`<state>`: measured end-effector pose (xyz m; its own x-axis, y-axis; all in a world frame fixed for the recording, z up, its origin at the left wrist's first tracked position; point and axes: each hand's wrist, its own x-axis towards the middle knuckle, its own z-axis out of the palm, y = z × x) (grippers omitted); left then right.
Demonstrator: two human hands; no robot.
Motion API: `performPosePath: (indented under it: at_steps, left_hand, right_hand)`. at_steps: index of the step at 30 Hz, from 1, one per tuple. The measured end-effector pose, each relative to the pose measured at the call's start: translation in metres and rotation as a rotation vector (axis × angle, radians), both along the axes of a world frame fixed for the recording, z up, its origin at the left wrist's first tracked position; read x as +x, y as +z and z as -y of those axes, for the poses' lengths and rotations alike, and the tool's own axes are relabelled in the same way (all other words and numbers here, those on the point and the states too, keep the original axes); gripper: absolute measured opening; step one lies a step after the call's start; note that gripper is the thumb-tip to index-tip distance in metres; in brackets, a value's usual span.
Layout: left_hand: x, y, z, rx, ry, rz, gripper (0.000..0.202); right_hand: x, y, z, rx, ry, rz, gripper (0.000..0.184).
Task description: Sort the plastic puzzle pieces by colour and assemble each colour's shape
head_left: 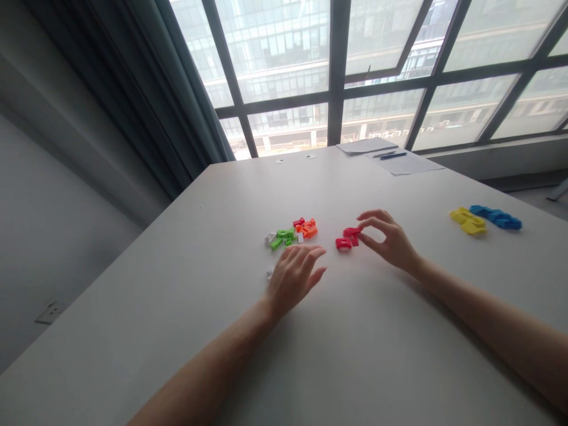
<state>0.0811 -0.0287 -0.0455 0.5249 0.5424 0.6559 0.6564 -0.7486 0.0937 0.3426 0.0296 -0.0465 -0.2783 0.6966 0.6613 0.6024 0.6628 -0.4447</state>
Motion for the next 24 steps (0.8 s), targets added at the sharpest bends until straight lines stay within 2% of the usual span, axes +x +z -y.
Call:
performPosePath:
  at_steps: [5,9,18,24]
  left_hand:
    - [0.0,-0.001,-0.001,-0.003,0.011,-0.025,0.014]
    - [0.0,-0.001,-0.002,0.002,0.006,-0.044,0.014]
    - [0.002,-0.001,-0.004,-0.061,0.13,-0.095,0.028]
    - [-0.006,0.017,-0.017,-0.131,0.29,-0.089,0.022]
  right_hand:
    - [0.034,-0.008,-0.025,-0.122,0.0,0.004,0.025]
    - [0.048,-0.016,-0.035,-0.251,0.022,0.035,0.027]
    - [0.049,-0.023,-0.039,-0.288,0.023,0.065,0.02]
    - [0.05,-0.022,-0.039,-0.263,0.029,0.073,0.019]
